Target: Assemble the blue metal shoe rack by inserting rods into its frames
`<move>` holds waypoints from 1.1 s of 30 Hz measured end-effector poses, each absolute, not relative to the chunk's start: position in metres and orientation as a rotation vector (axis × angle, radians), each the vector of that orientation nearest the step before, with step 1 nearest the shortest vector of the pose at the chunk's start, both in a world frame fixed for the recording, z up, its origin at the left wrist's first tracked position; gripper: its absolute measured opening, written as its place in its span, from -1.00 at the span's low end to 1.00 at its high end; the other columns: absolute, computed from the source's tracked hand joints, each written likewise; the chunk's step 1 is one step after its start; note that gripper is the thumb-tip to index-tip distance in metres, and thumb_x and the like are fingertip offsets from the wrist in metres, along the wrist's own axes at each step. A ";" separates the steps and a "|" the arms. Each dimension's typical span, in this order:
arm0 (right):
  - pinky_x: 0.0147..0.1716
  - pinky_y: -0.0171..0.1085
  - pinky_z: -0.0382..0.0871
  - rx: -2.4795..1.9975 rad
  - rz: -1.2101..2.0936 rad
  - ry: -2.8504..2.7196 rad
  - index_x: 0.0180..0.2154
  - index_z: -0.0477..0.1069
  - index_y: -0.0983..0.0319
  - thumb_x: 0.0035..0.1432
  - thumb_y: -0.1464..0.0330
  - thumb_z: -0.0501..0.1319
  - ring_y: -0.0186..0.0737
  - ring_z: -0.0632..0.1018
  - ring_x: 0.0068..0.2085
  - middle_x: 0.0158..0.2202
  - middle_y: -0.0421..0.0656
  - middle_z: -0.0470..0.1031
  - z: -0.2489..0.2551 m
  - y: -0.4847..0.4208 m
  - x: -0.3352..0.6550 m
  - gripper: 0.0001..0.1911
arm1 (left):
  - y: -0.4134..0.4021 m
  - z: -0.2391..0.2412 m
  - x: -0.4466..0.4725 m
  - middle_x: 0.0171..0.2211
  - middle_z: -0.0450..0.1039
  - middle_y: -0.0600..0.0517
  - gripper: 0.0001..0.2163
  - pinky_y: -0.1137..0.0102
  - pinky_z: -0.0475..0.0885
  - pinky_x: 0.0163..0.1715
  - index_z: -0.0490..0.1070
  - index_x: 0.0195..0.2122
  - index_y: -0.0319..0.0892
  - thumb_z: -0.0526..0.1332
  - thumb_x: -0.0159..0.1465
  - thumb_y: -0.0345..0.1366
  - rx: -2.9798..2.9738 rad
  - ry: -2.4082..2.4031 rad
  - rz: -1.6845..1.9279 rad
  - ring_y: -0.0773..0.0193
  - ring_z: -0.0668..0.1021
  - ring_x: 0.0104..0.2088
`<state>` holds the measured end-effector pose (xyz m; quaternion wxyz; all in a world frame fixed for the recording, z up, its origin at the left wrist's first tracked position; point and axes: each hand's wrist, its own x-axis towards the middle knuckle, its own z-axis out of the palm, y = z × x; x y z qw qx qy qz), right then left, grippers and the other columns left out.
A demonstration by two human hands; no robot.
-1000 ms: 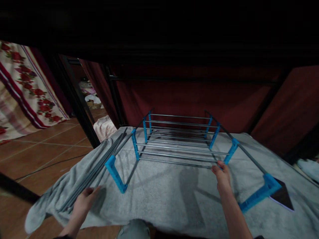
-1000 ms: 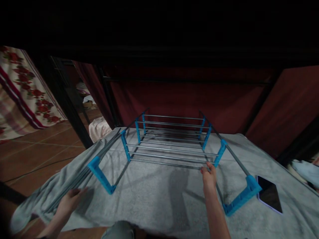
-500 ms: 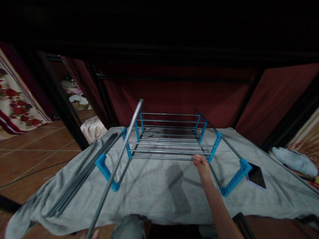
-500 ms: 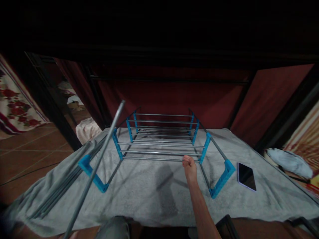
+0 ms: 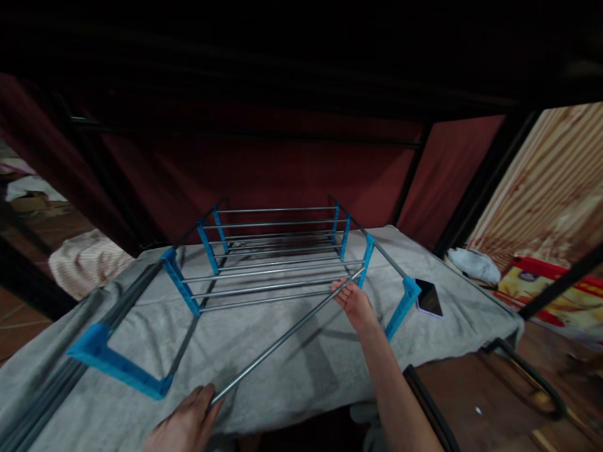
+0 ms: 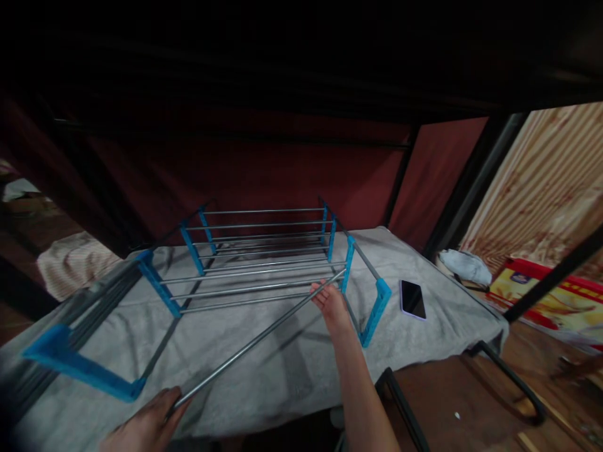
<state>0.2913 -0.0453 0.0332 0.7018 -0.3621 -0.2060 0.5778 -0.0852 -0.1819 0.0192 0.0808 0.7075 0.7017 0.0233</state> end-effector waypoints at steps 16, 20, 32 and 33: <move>-0.25 -0.20 0.55 -0.958 1.082 -0.392 -0.42 0.38 0.16 0.00 0.29 0.35 -0.20 0.61 -0.31 -0.35 -0.15 0.61 0.007 -0.038 0.324 -0.83 | -0.059 0.057 0.027 -0.24 0.48 -0.10 -0.73 0.21 0.27 -0.13 0.42 -0.18 -0.19 -0.07 0.33 -0.37 2.710 1.974 0.355 0.08 0.50 -0.22; -0.32 -0.23 0.55 -1.012 1.054 -0.323 -0.40 0.39 0.18 0.02 0.31 0.32 -0.22 0.61 -0.36 -0.37 -0.13 0.61 -0.006 -0.033 0.328 -0.86 | -0.039 0.037 0.018 -0.19 0.49 -0.08 -0.71 0.23 0.29 -0.12 0.42 -0.13 -0.17 -0.08 0.36 -0.31 2.687 1.769 0.411 0.09 0.51 -0.20; -0.49 -0.36 0.52 -0.995 1.004 -0.138 -0.39 0.37 0.19 0.10 0.40 0.25 -0.31 0.58 -0.47 -0.44 -0.16 0.59 -0.010 -0.031 0.318 -0.94 | -0.023 0.015 0.003 -0.08 0.51 0.02 -0.73 0.35 0.35 -0.24 0.34 -0.08 -0.06 -0.07 0.37 -0.15 2.460 1.582 0.343 0.17 0.56 -0.17; -0.49 -0.37 0.52 -0.996 1.012 -0.151 -0.39 0.37 0.19 0.10 0.40 0.26 -0.32 0.57 -0.47 -0.44 -0.16 0.59 -0.009 -0.032 0.316 -0.93 | -0.022 0.016 0.001 -0.08 0.51 0.01 -0.73 0.35 0.35 -0.23 0.34 -0.08 -0.07 -0.08 0.37 -0.15 2.454 1.592 0.342 0.17 0.56 -0.17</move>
